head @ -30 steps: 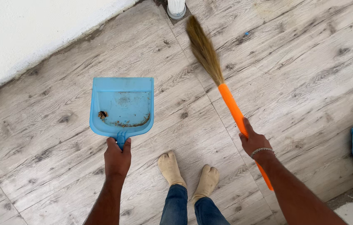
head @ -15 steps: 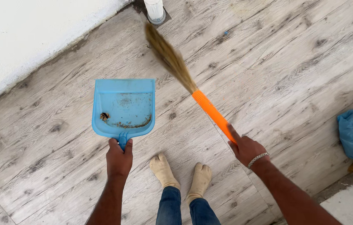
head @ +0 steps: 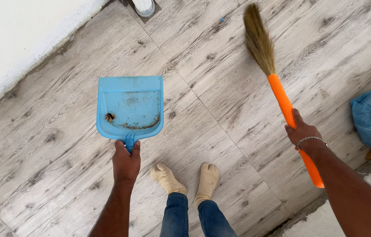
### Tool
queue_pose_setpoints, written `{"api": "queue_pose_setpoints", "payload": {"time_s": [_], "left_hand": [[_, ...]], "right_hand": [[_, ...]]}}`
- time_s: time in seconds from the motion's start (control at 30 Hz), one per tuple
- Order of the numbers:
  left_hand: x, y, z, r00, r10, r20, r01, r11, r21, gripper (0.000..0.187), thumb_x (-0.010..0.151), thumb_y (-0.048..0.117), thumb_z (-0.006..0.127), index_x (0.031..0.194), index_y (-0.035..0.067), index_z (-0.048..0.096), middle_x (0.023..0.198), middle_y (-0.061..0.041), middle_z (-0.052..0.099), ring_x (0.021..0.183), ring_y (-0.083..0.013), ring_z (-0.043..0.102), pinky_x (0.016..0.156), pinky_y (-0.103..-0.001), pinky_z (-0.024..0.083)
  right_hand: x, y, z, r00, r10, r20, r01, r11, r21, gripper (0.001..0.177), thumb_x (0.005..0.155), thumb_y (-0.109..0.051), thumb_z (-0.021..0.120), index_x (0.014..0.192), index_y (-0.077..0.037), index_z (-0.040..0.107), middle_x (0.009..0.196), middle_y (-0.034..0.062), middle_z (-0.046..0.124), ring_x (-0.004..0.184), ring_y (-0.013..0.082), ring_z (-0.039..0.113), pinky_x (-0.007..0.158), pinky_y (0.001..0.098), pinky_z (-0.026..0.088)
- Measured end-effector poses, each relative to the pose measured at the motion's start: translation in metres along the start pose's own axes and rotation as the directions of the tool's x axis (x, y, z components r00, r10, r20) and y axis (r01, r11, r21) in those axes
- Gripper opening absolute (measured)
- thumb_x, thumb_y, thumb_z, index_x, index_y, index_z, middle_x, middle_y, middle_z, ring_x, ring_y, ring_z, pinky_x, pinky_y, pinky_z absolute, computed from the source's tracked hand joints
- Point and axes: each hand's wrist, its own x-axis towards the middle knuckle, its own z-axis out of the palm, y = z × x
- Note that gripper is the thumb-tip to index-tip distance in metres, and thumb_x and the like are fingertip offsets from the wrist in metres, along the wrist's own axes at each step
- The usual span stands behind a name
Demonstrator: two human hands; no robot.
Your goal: The person sweeps a tiled floor using a broom and dustpan, gathering debris into the dustpan. They move around the room to collect dirt from various areas, including near a white pipe and along the walls. Finally, they place the collected debris into a blue plastic bag.
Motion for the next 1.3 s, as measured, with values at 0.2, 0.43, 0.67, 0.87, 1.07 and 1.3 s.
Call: {"api": "queue_pose_setpoints", "payload": {"time_s": [0.2, 0.43, 0.67, 0.87, 1.07, 1.3], "left_hand": [[-0.005, 0.013, -0.002, 0.999, -0.021, 0.027, 0.02, 0.999, 0.028, 0.044, 0.097, 0.039, 0.066, 0.114, 0.003, 0.048, 0.079, -0.016, 0.071, 0.07, -0.0299, 0.07, 0.069, -0.045, 0.055], [-0.013, 0.006, -0.003, 0.999, 0.012, 0.035, -0.015, 0.996, 0.084, 0.043, 0.098, 0.038, 0.065, 0.115, 0.002, 0.048, 0.08, -0.015, 0.07, 0.071, -0.0295, 0.071, 0.068, -0.045, 0.055], [-0.01, 0.007, 0.003, 0.997, 0.078, 0.022, -0.08, 0.991, 0.111, 0.044, 0.097, 0.038, 0.067, 0.114, 0.002, 0.05, 0.08, -0.016, 0.069, 0.071, -0.0323, 0.069, 0.069, -0.046, 0.054], [-0.011, 0.02, 0.01, 0.995, 0.093, 0.038, -0.096, 0.992, 0.087, 0.042, 0.097, 0.038, 0.066, 0.113, 0.002, 0.05, 0.08, -0.016, 0.069, 0.072, -0.032, 0.069, 0.07, -0.046, 0.054], [-0.014, 0.029, 0.012, 0.994, 0.079, 0.07, -0.085, 0.992, 0.09, 0.043, 0.098, 0.038, 0.066, 0.114, 0.002, 0.049, 0.079, -0.016, 0.069, 0.071, -0.0315, 0.069, 0.07, -0.045, 0.054], [-0.013, 0.023, 0.011, 0.993, 0.109, 0.048, -0.113, 0.99, 0.088, 0.044, 0.097, 0.038, 0.066, 0.114, 0.001, 0.049, 0.076, -0.013, 0.067, 0.068, -0.0302, 0.068, 0.068, -0.045, 0.054]], "right_hand": [[-0.007, 0.009, -0.024, 0.972, -0.188, -0.141, 0.173, 0.979, -0.11, 0.076, 0.103, -0.043, 0.051, 0.169, -0.029, 0.014, 0.08, 0.0189, 0.074, 0.069, 0.0356, 0.072, 0.07, 0.0487, 0.061], [-0.101, -0.021, 0.086, 0.853, -0.504, 0.132, 0.513, 0.769, -0.382, 0.068, 0.104, -0.048, 0.041, 0.162, -0.042, 0.006, 0.092, 0.012, 0.066, 0.068, 0.0299, 0.072, 0.063, 0.0459, 0.062], [-0.096, 0.024, 0.102, 0.926, -0.262, 0.272, 0.353, 0.855, -0.38, 0.072, 0.106, -0.043, 0.04, 0.164, -0.047, -0.002, 0.093, 0.0146, 0.07, 0.078, 0.0297, 0.075, 0.073, 0.0469, 0.064], [-0.03, 0.067, 0.042, 0.999, 0.042, 0.019, -0.041, 0.998, -0.047, 0.077, 0.102, -0.044, 0.05, 0.166, -0.04, 0.007, 0.093, 0.0215, 0.072, 0.082, 0.0407, 0.074, 0.08, 0.0524, 0.061], [-0.045, 0.059, -0.005, 0.998, -0.059, -0.02, 0.058, 0.998, -0.026, 0.074, 0.104, -0.047, 0.045, 0.168, -0.034, 0.011, 0.075, 0.0193, 0.074, 0.067, 0.0322, 0.075, 0.071, 0.0486, 0.062], [-0.108, 0.034, 0.088, 0.876, -0.446, 0.183, 0.477, 0.746, -0.465, 0.069, 0.105, -0.048, 0.038, 0.163, -0.045, 0.0, 0.092, 0.01, 0.064, 0.065, 0.0252, 0.072, 0.061, 0.0424, 0.065]]}}
